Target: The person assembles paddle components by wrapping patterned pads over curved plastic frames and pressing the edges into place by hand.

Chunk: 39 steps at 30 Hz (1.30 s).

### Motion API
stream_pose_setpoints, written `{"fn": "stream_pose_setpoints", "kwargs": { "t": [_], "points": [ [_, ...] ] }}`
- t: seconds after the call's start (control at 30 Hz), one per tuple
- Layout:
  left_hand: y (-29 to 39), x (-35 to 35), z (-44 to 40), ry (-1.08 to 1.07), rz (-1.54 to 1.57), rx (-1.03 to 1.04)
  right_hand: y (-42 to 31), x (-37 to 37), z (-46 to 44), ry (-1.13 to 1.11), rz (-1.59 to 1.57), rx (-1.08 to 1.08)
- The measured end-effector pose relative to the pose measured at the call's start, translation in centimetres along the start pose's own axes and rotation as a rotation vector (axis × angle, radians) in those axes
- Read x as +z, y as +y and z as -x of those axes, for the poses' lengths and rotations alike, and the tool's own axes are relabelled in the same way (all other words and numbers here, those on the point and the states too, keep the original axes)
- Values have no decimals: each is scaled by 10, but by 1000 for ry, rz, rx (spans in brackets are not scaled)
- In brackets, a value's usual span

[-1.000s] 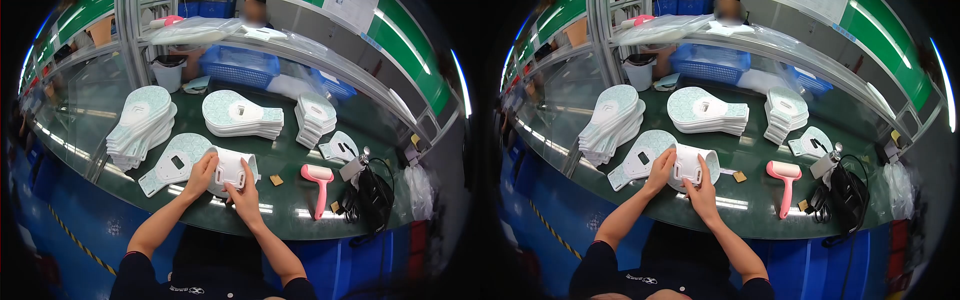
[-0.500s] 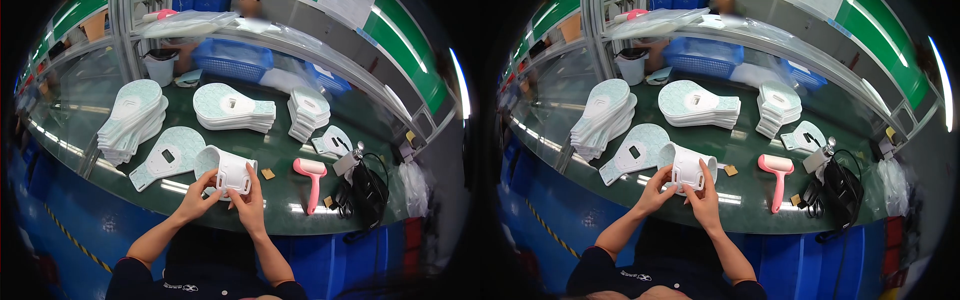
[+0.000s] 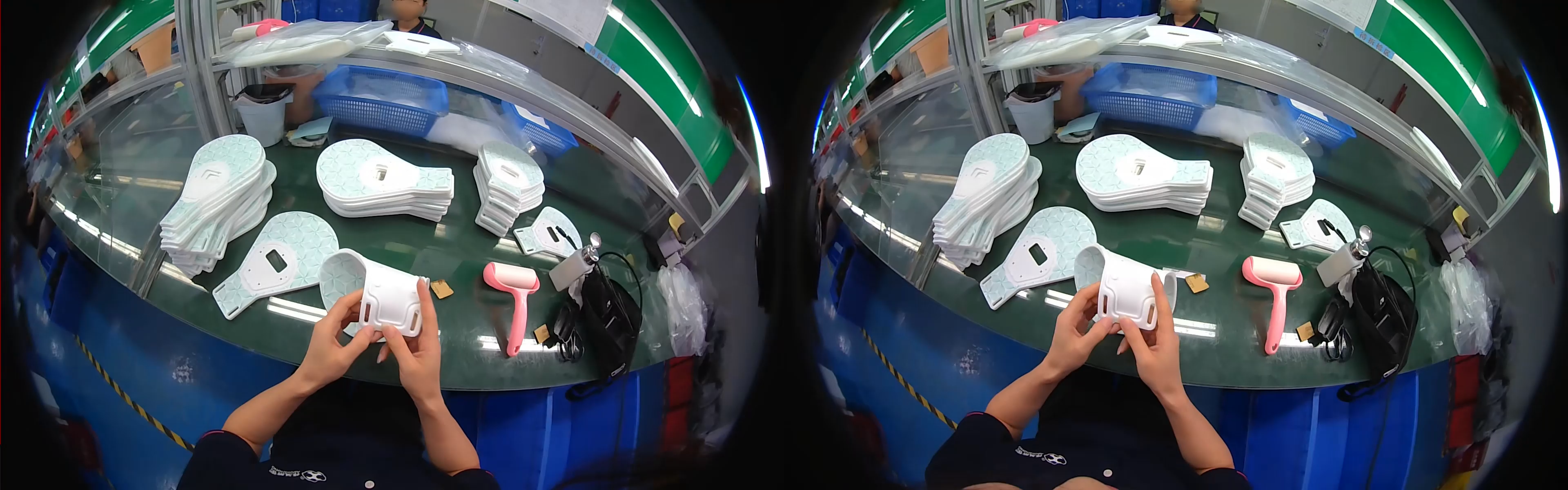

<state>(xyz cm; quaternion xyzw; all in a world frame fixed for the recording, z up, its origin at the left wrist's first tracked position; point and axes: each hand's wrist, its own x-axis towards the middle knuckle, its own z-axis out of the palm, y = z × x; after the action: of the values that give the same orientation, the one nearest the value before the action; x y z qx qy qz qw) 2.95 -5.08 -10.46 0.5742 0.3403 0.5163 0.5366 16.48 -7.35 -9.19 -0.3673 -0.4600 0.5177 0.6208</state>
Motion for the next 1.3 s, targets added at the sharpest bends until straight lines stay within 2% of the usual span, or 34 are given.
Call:
{"fn": "stream_pose_setpoints", "kwargs": {
  "t": [0.1, 0.17, 0.23, 0.67, 0.8, 0.83, 1.07, 1.13, 1.23, 1.3],
  "points": [
    [19, 3, 5, -10, -66, 97, -16, 4, 4, -38, -11, -75],
    [30, 5, 8, -10, -77, 82, -24, 5, 9, -33, -9, -79],
    [33, 6, 12, -3, -156, 182, -29, 6, 10, -60, -14, -82],
    [54, 10, 20, -23, -153, 144, -33, 11, 17, -38, 0, -167],
    [64, 13, 23, -41, -113, 163, -36, 13, 22, -41, -17, -190],
    [64, 12, 22, -47, -199, 246, -35, 13, 23, -56, -29, -200],
    [69, 16, 23, -29, -180, 222, -31, 13, 25, -39, 112, -325],
    [71, 21, 24, 14, -46, 76, -29, 14, 26, -13, 119, -368],
    [63, 24, 24, 38, 42, 122, -27, 11, 25, -82, 229, -437],
    [65, 26, 25, 49, 44, 109, -27, 13, 27, -61, 217, -401]
  ]
}}
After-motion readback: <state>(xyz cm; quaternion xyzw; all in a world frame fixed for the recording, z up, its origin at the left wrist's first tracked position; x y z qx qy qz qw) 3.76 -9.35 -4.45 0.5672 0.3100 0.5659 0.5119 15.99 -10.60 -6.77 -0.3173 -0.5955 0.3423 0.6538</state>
